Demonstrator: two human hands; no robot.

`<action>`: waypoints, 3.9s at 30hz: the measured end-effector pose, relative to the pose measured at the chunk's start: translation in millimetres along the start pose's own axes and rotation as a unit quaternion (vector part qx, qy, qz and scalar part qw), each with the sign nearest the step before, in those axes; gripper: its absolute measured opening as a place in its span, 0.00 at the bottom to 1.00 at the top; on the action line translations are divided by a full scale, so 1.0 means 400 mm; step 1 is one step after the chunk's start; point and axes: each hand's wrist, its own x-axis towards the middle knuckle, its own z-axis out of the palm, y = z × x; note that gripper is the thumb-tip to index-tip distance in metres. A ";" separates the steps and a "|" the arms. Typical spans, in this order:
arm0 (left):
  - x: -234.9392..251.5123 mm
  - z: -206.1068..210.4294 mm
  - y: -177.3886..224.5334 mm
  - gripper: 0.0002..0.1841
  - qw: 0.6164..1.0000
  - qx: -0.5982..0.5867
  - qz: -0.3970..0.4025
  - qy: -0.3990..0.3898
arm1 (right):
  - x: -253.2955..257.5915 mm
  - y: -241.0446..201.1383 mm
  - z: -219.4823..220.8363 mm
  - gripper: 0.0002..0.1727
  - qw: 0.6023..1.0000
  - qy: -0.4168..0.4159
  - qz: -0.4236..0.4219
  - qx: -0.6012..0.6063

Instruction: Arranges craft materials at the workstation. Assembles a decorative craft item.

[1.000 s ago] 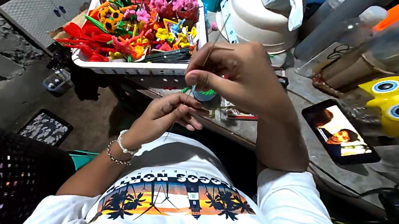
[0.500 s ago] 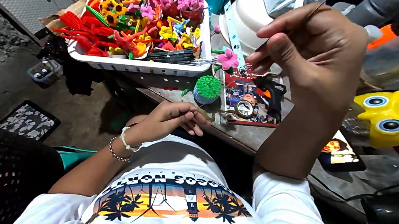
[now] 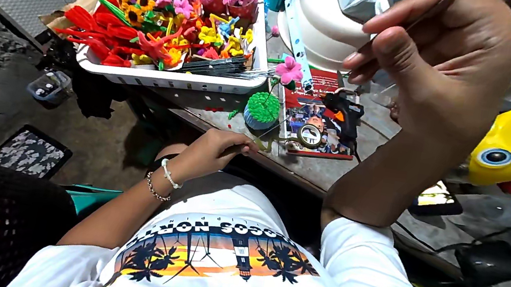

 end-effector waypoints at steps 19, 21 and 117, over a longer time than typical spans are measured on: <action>-0.002 0.037 -0.041 0.12 0.988 -0.102 -0.074 0.093 | 0.027 0.045 0.081 0.11 0.994 -0.028 0.035 -0.103; -0.001 0.021 -0.004 0.11 0.970 -0.218 -0.088 0.058 | 0.031 0.048 0.076 0.13 0.994 -0.009 0.047 -0.094; -0.018 0.020 -0.208 0.24 0.936 0.317 -0.062 0.142 | -0.187 0.256 0.085 0.14 0.966 0.000 0.008 -0.259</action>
